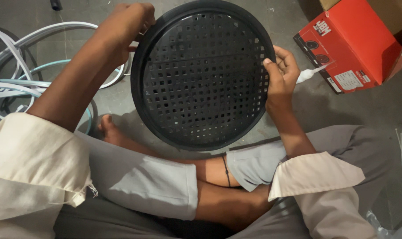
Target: The person sits on the floor and arranges white cutout letters on a black perforated circular tray. They handle the letters one by one, positioning them to form a word on the tray surface.
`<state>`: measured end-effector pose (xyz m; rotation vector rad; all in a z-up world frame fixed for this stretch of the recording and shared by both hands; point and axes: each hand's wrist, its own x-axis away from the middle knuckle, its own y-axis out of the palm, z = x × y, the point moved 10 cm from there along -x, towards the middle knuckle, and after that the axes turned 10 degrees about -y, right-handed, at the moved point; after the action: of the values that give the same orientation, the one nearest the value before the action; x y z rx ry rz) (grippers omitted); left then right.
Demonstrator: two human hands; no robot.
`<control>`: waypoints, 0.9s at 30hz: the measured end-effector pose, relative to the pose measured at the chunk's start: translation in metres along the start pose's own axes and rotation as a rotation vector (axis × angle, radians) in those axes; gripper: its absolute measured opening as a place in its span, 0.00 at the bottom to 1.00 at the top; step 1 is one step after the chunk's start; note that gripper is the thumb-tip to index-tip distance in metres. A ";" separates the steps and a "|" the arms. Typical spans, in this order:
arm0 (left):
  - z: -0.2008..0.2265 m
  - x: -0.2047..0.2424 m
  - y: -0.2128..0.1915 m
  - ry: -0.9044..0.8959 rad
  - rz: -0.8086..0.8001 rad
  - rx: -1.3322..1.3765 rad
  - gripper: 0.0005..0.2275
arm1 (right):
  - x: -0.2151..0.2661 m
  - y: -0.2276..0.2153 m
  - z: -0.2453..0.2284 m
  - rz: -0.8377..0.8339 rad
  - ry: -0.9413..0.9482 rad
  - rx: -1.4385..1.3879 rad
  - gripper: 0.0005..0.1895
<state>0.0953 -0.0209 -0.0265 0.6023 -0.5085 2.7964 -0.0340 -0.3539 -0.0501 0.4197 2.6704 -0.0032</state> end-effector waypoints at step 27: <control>-0.024 -0.030 0.000 -0.043 0.045 0.022 0.12 | 0.001 -0.029 0.038 0.163 0.094 -0.172 0.15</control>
<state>0.1135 -0.0166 -0.0601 0.6649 -0.5067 2.8405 -0.0272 -0.3839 -0.0866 0.5922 2.6915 0.3000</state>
